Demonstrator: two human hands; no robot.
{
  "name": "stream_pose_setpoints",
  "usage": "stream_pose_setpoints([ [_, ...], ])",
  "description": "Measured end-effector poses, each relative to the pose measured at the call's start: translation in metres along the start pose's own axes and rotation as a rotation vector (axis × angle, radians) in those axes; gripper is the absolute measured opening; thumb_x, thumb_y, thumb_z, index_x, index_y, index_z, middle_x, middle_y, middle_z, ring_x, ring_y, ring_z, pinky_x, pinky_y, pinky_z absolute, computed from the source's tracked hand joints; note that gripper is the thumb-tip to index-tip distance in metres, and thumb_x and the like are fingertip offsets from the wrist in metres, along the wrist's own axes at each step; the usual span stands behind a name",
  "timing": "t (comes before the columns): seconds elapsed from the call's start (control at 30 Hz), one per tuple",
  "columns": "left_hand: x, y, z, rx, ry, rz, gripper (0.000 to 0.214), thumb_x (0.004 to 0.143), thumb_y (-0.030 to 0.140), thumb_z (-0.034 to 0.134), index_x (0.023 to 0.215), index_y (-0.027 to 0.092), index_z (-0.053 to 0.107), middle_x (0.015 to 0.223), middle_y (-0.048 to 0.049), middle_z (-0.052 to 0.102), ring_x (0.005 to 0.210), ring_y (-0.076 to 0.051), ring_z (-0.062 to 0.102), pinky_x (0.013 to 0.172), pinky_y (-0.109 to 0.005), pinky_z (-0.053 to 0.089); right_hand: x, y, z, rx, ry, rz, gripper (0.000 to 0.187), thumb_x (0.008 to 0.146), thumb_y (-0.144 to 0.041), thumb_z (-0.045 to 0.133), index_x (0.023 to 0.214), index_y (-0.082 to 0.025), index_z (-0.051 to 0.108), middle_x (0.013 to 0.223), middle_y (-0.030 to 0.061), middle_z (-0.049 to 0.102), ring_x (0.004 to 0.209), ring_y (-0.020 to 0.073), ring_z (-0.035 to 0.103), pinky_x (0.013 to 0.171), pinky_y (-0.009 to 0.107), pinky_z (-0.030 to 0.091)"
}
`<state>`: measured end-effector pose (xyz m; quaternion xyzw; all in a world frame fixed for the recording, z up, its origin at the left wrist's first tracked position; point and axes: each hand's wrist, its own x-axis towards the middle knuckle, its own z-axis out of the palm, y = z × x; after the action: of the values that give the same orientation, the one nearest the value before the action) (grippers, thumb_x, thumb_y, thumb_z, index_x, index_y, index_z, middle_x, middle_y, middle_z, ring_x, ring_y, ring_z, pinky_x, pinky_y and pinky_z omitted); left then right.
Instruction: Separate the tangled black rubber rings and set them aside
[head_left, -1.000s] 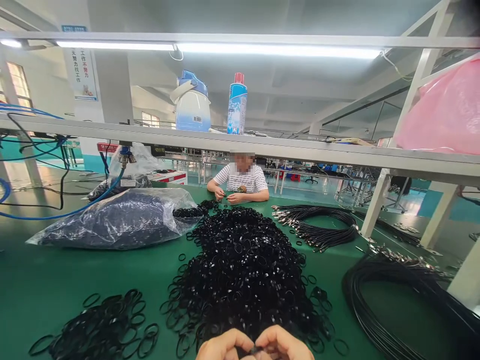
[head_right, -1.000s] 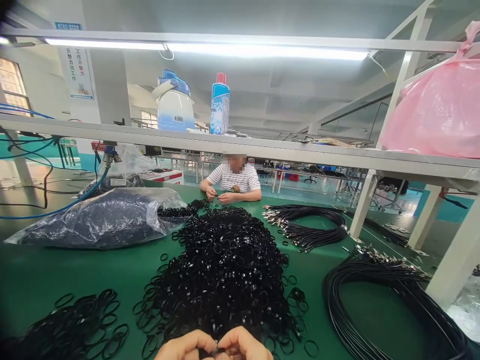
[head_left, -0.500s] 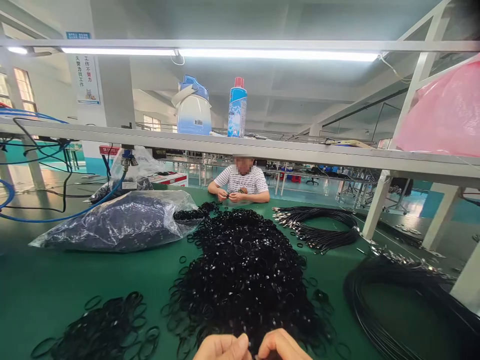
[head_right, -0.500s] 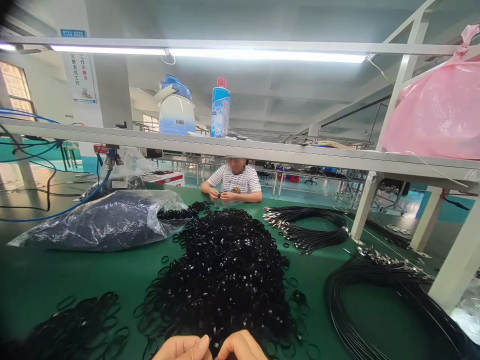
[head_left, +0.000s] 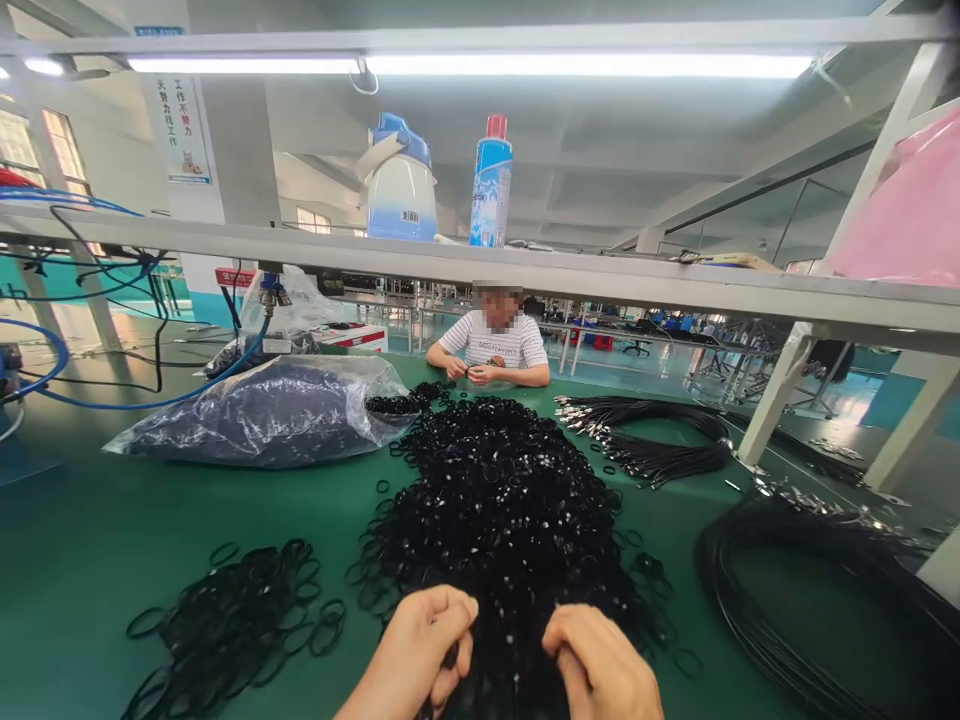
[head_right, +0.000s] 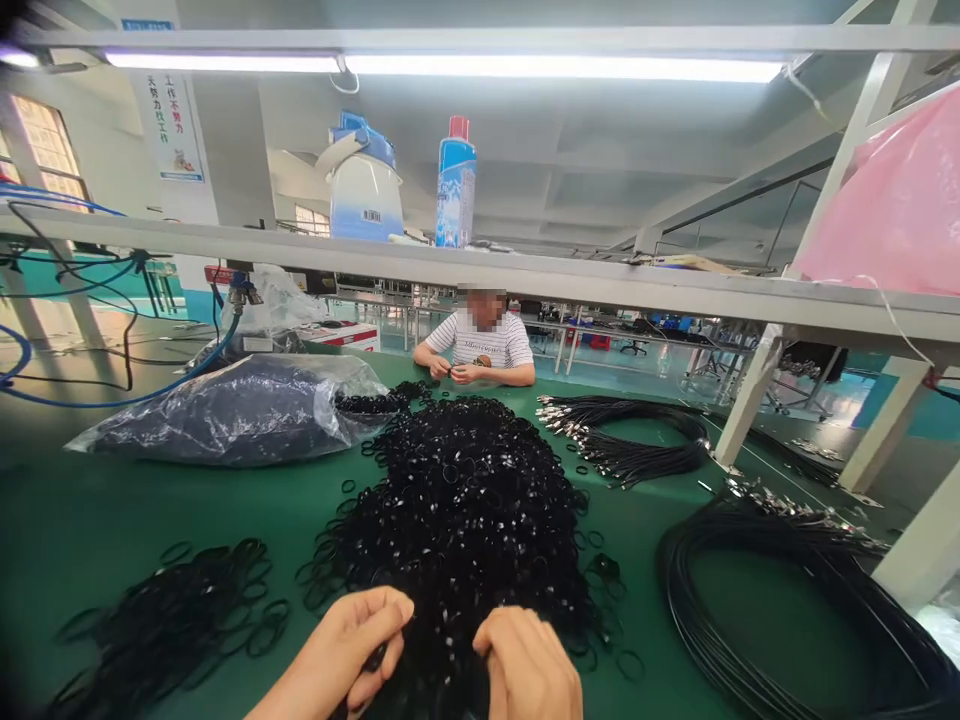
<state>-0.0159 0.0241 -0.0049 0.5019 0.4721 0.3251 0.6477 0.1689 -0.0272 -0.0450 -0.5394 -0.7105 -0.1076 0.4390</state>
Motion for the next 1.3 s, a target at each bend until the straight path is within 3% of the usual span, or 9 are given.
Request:
stream_pose_setpoints([
  [0.07,-0.003,0.004,0.001,-0.04,-0.018,-0.032,0.036,0.075,0.052,0.054,0.06,0.019,0.049,0.032,0.0101,0.038,0.026,-0.002,0.017,0.029,-0.016,0.012,0.002,0.005,-0.009,-0.048,-0.068,0.016,0.028,0.084,-0.005,0.035,0.079,-0.023,0.055,0.085,0.0021,0.067,0.078,0.0176,0.064,0.066,0.027,0.048],
  [0.17,-0.01,0.008,0.006,-0.136,-0.055,-0.068,0.036,0.074,0.054,0.057,0.072,0.018,0.055,0.039,0.0068,0.048,0.028,-0.002,0.021,0.029,-0.015,0.015,0.006,-0.001,-0.016,-0.083,-0.068,0.01,0.038,0.079,-0.001,0.035,0.093,-0.026,0.06,0.111,0.0047,0.062,0.103,0.0224,0.058,0.076,0.033,0.048],
  [0.27,-0.018,0.008,0.014,-0.183,-0.08,-0.088,0.046,0.076,0.061,0.051,0.089,0.018,0.057,0.048,0.003,0.057,0.03,-0.003,0.027,0.029,-0.014,0.018,0.007,-0.023,-0.015,0.108,-0.093,0.029,0.03,0.083,-0.006,0.039,0.095,-0.025,0.059,0.104,0.0048,0.064,0.094,0.0198,0.06,0.075,0.031,0.048],
  [0.43,-0.023,0.002,0.02,-0.129,-0.144,-0.104,0.05,0.078,0.064,0.046,0.087,0.016,0.061,0.055,0.0026,0.057,0.033,-0.003,0.035,0.031,-0.013,0.019,0.006,-0.049,-0.011,0.377,-0.297,0.02,0.015,0.081,-0.015,0.053,0.089,-0.025,0.063,0.09,0.0009,0.07,0.077,0.0172,0.062,0.069,0.027,0.047],
  [0.6,-0.022,0.002,0.021,-0.063,-0.263,-0.01,0.048,0.083,0.059,0.043,0.081,0.015,0.061,0.056,0.0003,0.06,0.03,-0.002,0.031,0.031,-0.015,0.016,0.011,-0.037,-0.018,0.637,-0.366,0.604,0.016,0.085,-0.031,0.054,0.081,-0.022,0.067,0.077,0.0018,0.07,0.07,0.0169,0.063,0.066,0.025,0.048],
  [0.7,-0.023,0.006,0.022,-0.015,-0.249,0.019,0.043,0.08,0.054,0.052,0.069,0.013,0.06,0.056,0.0008,0.06,0.03,-0.001,0.029,0.033,-0.016,0.015,0.011,-0.031,-0.017,0.773,-0.359,0.769,0.023,0.08,-0.04,0.059,0.079,-0.018,0.065,0.068,0.0024,0.066,0.06,0.0159,0.059,0.058,0.024,0.048],
  [0.93,-0.02,0.0,0.022,0.011,-0.187,0.002,0.04,0.079,0.053,0.055,0.061,0.017,0.053,0.038,0.0093,0.041,0.03,-0.003,0.022,0.033,-0.017,0.015,0.011,-0.038,-0.019,0.508,-0.231,0.725,0.03,0.086,-0.046,0.047,0.072,-0.021,0.055,0.064,-0.003,0.053,0.059,0.0127,0.049,0.056,0.022,0.038],
  [1.17,-0.015,-0.005,0.018,-0.038,-0.162,0.018,0.044,0.081,0.058,0.049,0.059,0.019,0.047,0.036,0.011,0.035,0.031,-0.003,0.02,0.032,-0.015,0.017,0.012,-0.023,-0.023,0.561,-0.243,0.803,0.029,0.089,-0.046,0.041,0.077,-0.022,0.052,0.071,-0.0017,0.058,0.068,0.0153,0.058,0.061,0.024,0.043],
  [1.3,-0.015,-0.004,0.018,-0.008,-0.15,-0.003,0.045,0.081,0.06,0.047,0.061,0.02,0.047,0.034,0.0116,0.032,0.03,-0.004,0.019,0.031,-0.015,0.016,0.013,-0.027,-0.025,0.449,-0.262,0.665,0.023,0.087,-0.042,0.047,0.091,-0.024,0.061,0.096,0.0013,0.063,0.085,0.0173,0.058,0.071,0.025,0.044],
])
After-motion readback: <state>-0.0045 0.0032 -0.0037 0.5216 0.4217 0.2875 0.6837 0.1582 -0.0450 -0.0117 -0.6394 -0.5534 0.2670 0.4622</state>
